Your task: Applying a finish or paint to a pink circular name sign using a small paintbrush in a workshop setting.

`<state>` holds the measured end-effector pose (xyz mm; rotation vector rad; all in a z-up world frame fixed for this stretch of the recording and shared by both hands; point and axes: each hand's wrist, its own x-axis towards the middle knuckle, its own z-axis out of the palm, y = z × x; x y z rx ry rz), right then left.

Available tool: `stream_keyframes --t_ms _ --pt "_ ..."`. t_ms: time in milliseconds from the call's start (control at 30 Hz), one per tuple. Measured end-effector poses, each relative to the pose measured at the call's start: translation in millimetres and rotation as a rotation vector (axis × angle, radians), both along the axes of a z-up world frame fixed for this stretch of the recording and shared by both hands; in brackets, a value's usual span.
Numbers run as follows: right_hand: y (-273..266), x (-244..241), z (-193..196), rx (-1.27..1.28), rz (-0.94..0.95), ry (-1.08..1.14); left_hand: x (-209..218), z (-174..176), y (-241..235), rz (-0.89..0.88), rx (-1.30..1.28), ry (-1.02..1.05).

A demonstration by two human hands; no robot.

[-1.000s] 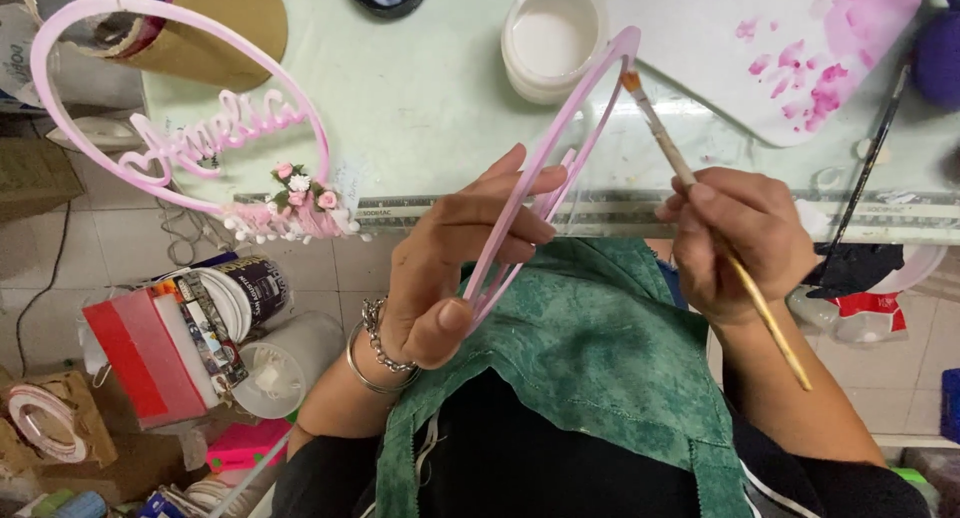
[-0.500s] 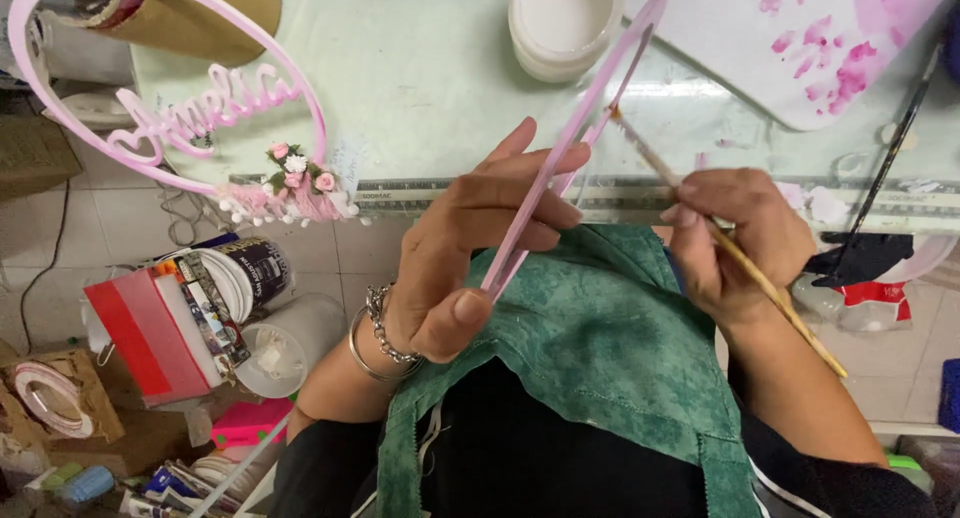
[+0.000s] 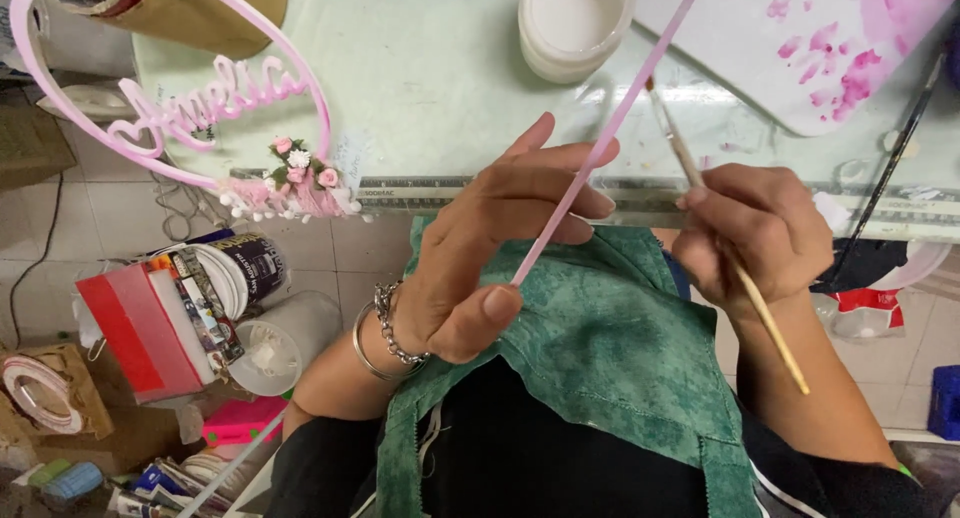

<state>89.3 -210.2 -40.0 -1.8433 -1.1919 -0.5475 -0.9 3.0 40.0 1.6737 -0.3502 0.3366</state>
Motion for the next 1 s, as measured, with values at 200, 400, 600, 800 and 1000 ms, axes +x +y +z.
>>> stream_keyframes --t_ms 200,400,600,800,1000 --pt "8.0 0.6 0.3 -0.001 0.109 0.205 1.2 -2.1 0.4 0.007 -0.004 -0.002" --pt "7.1 -5.1 4.5 -0.011 -0.003 0.175 2.4 -1.1 -0.5 0.02 0.008 -0.019" --pt "6.2 -4.0 -4.0 0.189 -0.007 0.298 3.2 -1.5 -1.7 0.025 0.007 -0.028" --pt "5.8 -22.0 -2.3 0.107 -0.012 0.434 -0.4 -5.0 -3.2 0.014 -0.011 -0.008" --pt "7.7 -32.4 8.9 -0.035 0.049 0.529 0.3 -3.2 -2.9 0.006 0.002 -0.017"
